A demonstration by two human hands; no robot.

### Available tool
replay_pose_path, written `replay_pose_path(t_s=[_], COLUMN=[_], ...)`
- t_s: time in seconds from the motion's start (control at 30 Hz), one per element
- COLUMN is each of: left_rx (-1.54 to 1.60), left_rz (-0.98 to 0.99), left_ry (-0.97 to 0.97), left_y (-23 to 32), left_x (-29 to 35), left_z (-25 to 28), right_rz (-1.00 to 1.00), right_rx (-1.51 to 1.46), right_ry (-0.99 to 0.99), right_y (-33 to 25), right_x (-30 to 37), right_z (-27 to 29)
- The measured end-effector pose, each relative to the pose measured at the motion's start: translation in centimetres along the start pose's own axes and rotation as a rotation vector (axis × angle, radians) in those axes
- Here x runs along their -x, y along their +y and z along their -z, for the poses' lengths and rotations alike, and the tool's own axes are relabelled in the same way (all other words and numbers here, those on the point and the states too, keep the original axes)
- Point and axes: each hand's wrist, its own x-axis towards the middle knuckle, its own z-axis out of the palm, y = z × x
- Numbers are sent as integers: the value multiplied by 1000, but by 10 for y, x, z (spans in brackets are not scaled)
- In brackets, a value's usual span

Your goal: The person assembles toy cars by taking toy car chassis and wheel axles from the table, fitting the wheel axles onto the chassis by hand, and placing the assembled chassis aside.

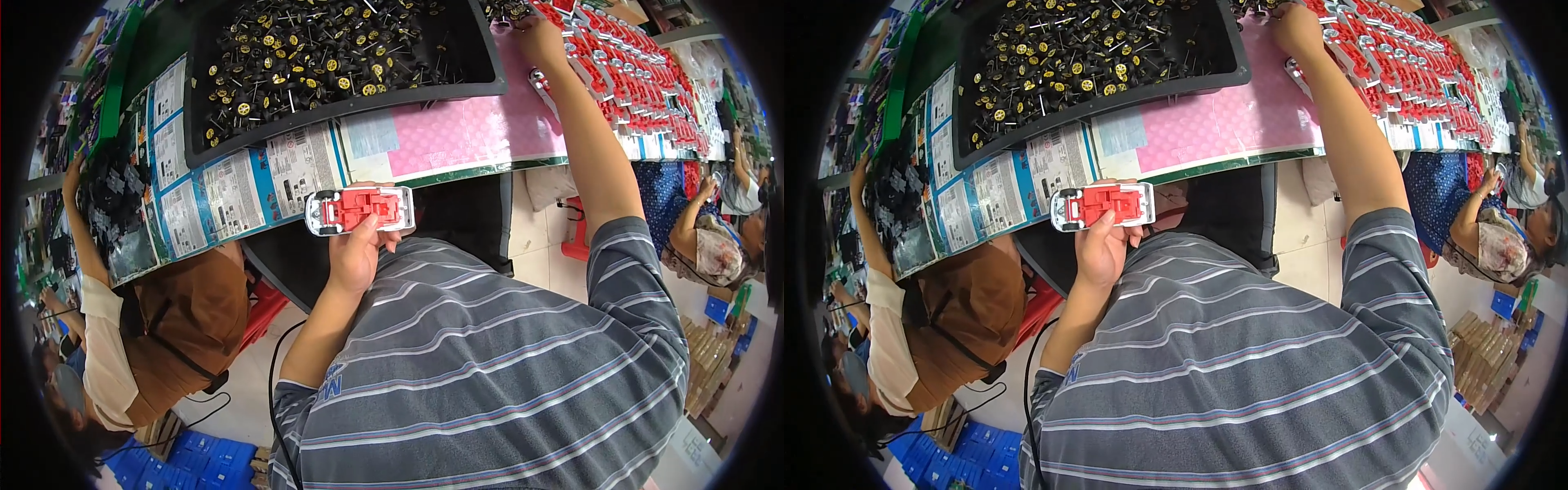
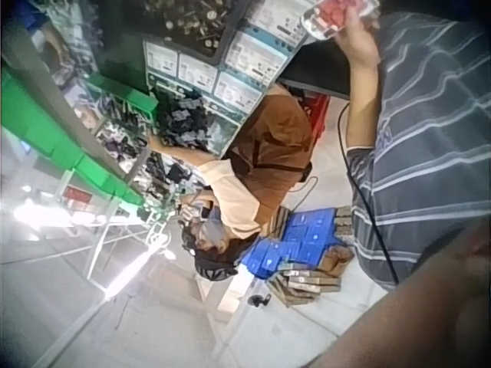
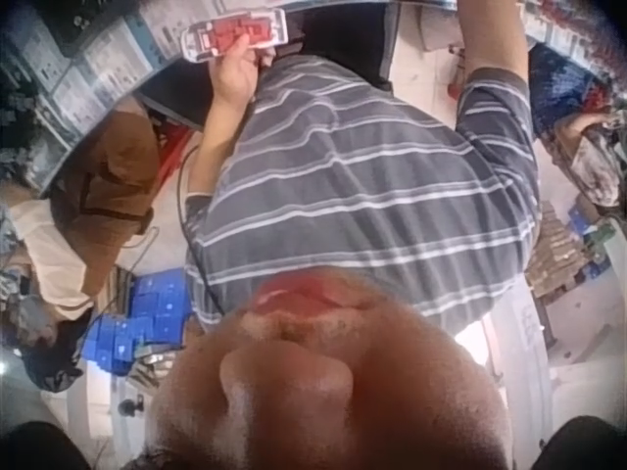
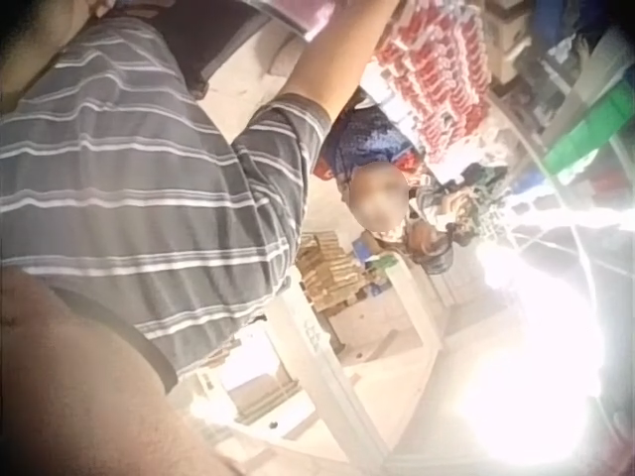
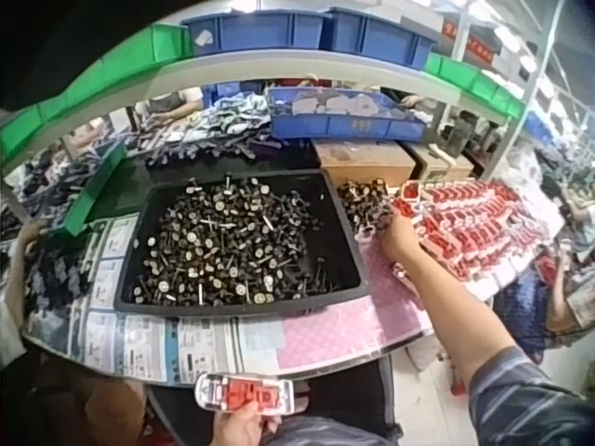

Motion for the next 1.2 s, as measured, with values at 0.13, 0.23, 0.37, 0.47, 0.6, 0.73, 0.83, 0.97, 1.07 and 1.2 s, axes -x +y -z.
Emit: replay_pose_path(t_s=[0.13,0.23,0.37,0.47,0.6,0.73,0.83,0.97,1.07,1.2], left_rx=[2,54,38,45,74,74,67,-58,11,75], left_rz=[-15,11,54,98,52,6,11,-83,-45,-21], left_ry=[27,40,-14,-76,-21,7,-15,-1,28,69], left_y=[3,2,-3,-6,-4,-1,-1,-1,4,8], left_x=[2,-2,-13,-17,-13,-5,0,5,4,4], left_z=[2,2,10,11,10,12,22,19,19,21], right_rz=[152,225,534,477,512,550,622,607,604,572], right_rx=[-192,-483,-814,-907,-831,-815,-784,-781,-790,-831], right_ry=[166,104,-272,-466,-432,-492,-543,-576,-589,-565], right_y=[-31,-106,-174,-197,-210,-214,-219,-224,-223,-220], right_x=[49,138,223,250,252,253,251,253,252,253], right_z=[37,101,112,100,98,98,98,97,96,99])
